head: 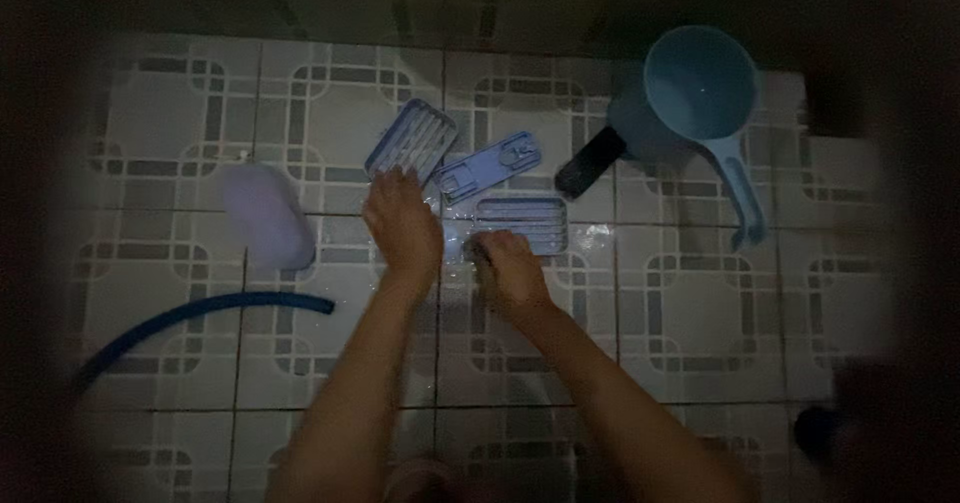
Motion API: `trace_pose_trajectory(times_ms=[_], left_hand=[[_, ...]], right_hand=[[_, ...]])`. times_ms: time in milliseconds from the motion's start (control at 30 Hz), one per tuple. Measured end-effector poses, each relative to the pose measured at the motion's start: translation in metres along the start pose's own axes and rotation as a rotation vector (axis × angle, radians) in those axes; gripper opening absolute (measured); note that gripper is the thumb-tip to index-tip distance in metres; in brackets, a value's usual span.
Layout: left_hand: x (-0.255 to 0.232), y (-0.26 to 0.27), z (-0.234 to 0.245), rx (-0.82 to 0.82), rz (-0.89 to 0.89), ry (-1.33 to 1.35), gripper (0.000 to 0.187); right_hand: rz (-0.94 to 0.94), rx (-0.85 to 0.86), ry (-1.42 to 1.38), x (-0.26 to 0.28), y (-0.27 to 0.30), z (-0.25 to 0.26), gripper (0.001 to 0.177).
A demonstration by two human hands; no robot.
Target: The person disassembles a plastic soap dish, scrubs the components with a steel wool pad and water, rinses the parts, and then wipes the bathroom wall before reassembling the dish.
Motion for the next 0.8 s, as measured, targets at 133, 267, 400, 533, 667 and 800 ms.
trace_pose_trajectory(times_ms=[133,267,400,533,667,800], left_hand=[[0.03,-0.001,-0.003,0.287,0.057,0.086,0.014],[0.024,0.014,0.031,0.315,0.211,0.416,0.011],[0.034,0.079,0.035,0.503,0.722,0.728,0.016],[0.037,0.133,0.012,0.396,0.88,1.156,0.021],[0.043,0.153,0.024,0.272,0.433,0.984,0.021],[0.052,0.154,0.017,0.401,0.745,0.987,0.019]], right_hand=[[0.036,-0.01,0.064,-0.012,-0.009,-0.001,0.023],[-0.046,-0.246,0.007,-0.016,-0.03,0.035,0.02],[-0.037,-0.265,-0.267,0.026,-0.018,0.039,0.021],[-0.462,0.451,0.134,0.062,-0.034,-0.033,0.037],[0.072,0.25,0.24,0.088,-0.052,-0.022,0.021],[0.029,0.211,0.059,0.082,-0.063,-0.023,0.018]])
Point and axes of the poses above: each hand's wrist, its own y-axis away from the middle knuckle, its own z-axis out of the back of the hand, x = y × z, the point moved 7 cm from there along -y, towards the middle knuckle, and after that the axes turned 4 degrees about -z, right-handed, at the moved point
